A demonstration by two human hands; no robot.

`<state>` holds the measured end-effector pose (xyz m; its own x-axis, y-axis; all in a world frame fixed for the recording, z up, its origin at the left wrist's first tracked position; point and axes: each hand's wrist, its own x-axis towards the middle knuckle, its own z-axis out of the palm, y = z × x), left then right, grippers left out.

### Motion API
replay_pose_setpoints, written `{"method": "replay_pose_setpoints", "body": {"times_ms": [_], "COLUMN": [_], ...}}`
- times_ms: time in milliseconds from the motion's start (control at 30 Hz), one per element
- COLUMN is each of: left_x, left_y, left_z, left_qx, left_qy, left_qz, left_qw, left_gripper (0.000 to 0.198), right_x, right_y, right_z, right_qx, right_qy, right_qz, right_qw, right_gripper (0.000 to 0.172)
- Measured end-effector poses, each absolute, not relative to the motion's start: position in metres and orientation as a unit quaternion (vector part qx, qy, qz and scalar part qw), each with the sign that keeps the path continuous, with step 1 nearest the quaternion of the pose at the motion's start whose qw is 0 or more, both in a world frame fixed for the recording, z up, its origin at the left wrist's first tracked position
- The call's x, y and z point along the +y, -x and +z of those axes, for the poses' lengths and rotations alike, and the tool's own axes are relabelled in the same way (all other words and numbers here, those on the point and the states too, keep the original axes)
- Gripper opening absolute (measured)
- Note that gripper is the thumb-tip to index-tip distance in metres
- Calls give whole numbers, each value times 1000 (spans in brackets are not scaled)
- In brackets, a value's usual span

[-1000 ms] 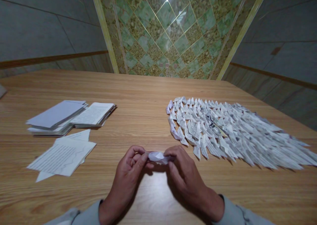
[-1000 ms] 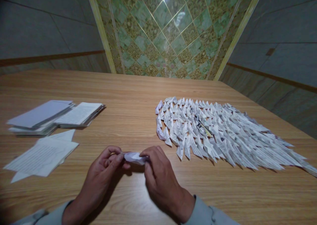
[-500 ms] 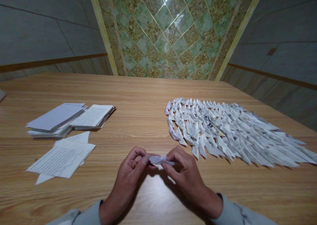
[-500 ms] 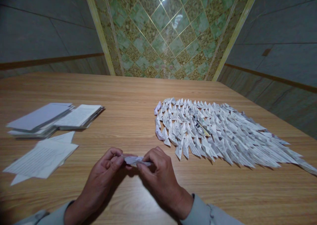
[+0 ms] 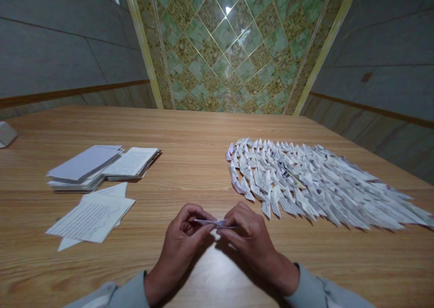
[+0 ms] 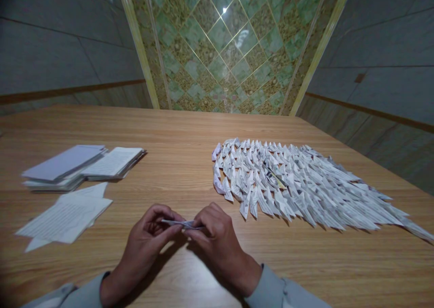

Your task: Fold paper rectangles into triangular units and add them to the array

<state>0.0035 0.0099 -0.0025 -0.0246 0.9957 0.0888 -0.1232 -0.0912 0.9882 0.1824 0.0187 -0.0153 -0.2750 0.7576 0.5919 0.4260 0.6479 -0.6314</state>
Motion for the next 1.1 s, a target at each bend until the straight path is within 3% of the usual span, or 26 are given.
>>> {"method": "replay_pose_setpoints", "body": {"times_ms": [267, 500, 800, 1100], "left_x": [19, 17, 21, 23], "left_y": [5, 5, 9, 11], "left_z": [-2, -3, -3, -3], "left_qx": [465, 443, 444, 444], "left_qy": [-519, -573, -504, -424], "left_qz": [571, 519, 535, 526], "left_qw": [435, 454, 512, 588], "left_gripper": [15, 10, 13, 28], "right_x": [19, 17, 20, 14], "right_y": [-184, -182, -182, -185], "right_z": [-7, -6, -10, 4], "right_qx": [-762, -767, -766, -751], "right_qy": [415, 428, 423, 413], "right_qz": [208, 267, 213, 285], "right_qw": [452, 397, 435, 430], "right_gripper": [11, 7, 24, 33]}}
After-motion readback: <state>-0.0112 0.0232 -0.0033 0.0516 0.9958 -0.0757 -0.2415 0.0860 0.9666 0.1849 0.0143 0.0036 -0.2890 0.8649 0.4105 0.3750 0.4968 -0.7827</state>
